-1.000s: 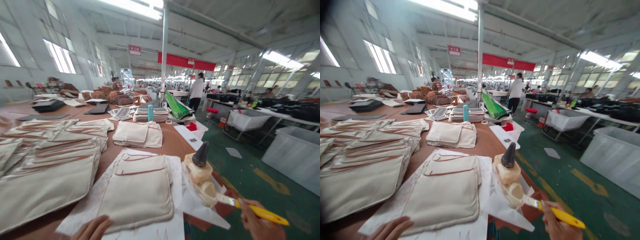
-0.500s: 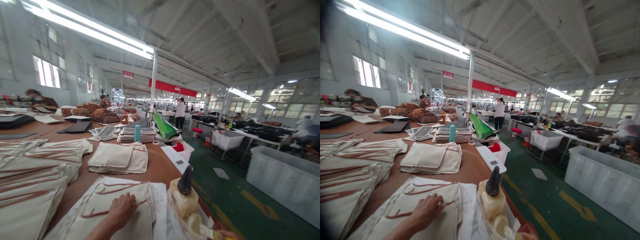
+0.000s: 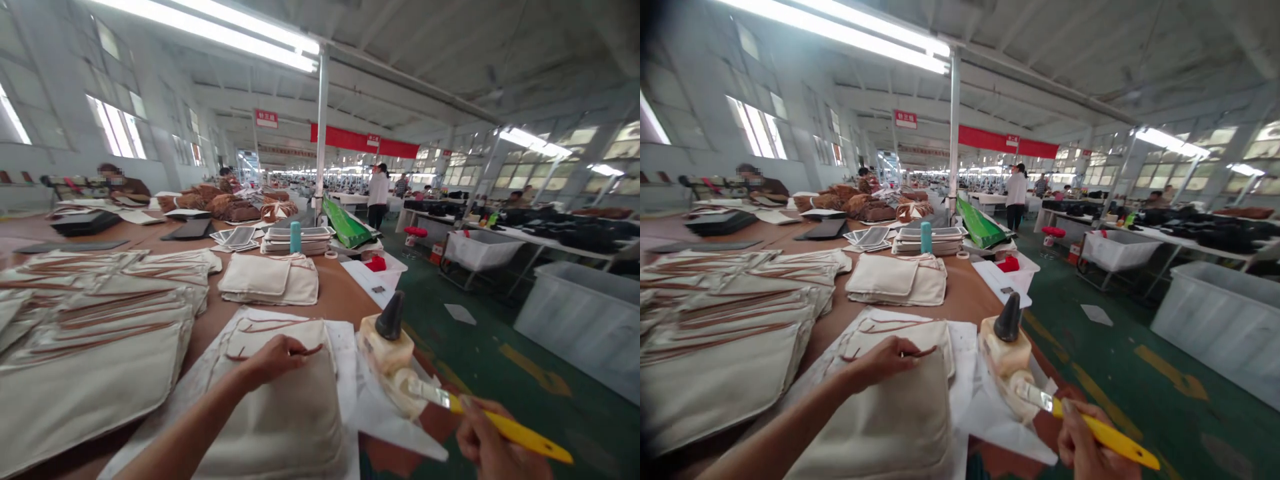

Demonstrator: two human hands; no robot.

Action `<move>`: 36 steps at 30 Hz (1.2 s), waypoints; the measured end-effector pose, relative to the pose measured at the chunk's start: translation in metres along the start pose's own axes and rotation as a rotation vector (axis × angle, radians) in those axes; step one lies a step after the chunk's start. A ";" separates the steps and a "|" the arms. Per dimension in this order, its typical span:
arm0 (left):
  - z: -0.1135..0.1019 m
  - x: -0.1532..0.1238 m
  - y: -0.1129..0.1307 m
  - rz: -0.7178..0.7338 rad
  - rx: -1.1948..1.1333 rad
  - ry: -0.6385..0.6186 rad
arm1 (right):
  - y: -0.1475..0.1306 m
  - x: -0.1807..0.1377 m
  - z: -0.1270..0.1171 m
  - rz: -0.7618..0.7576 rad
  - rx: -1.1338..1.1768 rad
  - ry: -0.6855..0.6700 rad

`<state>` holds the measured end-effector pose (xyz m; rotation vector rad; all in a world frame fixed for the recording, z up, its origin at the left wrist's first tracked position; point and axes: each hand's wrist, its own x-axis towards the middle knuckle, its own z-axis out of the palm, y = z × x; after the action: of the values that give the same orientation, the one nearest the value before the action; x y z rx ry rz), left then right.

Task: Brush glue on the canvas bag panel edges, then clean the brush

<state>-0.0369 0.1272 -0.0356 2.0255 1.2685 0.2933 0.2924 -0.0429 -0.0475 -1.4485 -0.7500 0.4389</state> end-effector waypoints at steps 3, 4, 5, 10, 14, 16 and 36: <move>-0.001 -0.027 0.018 0.050 -0.079 -0.045 | -0.012 -0.015 0.017 0.057 0.276 -0.101; -0.001 -0.035 0.024 0.068 -0.109 -0.055 | -0.018 -0.021 0.024 0.054 0.339 -0.141; -0.001 -0.044 0.030 0.086 -0.139 -0.060 | -0.024 -0.027 0.031 0.040 0.385 -0.173; -0.001 -0.074 0.050 0.124 -0.217 -0.065 | -0.046 -0.059 0.056 -0.074 0.401 -0.277; -0.001 -0.085 0.058 0.144 -0.237 -0.086 | -0.048 -0.075 0.067 -0.110 0.342 -0.341; -0.001 -0.088 0.060 0.141 -0.266 -0.095 | -0.047 -0.079 0.070 -0.087 0.269 -0.335; 0.013 -0.123 0.077 0.360 -0.065 0.046 | -0.059 -0.060 0.045 -0.120 0.327 -0.289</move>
<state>-0.0375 -0.0033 0.0285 2.1952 0.9009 0.5440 0.2095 -0.0571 -0.0029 -1.0397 -0.9417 0.6539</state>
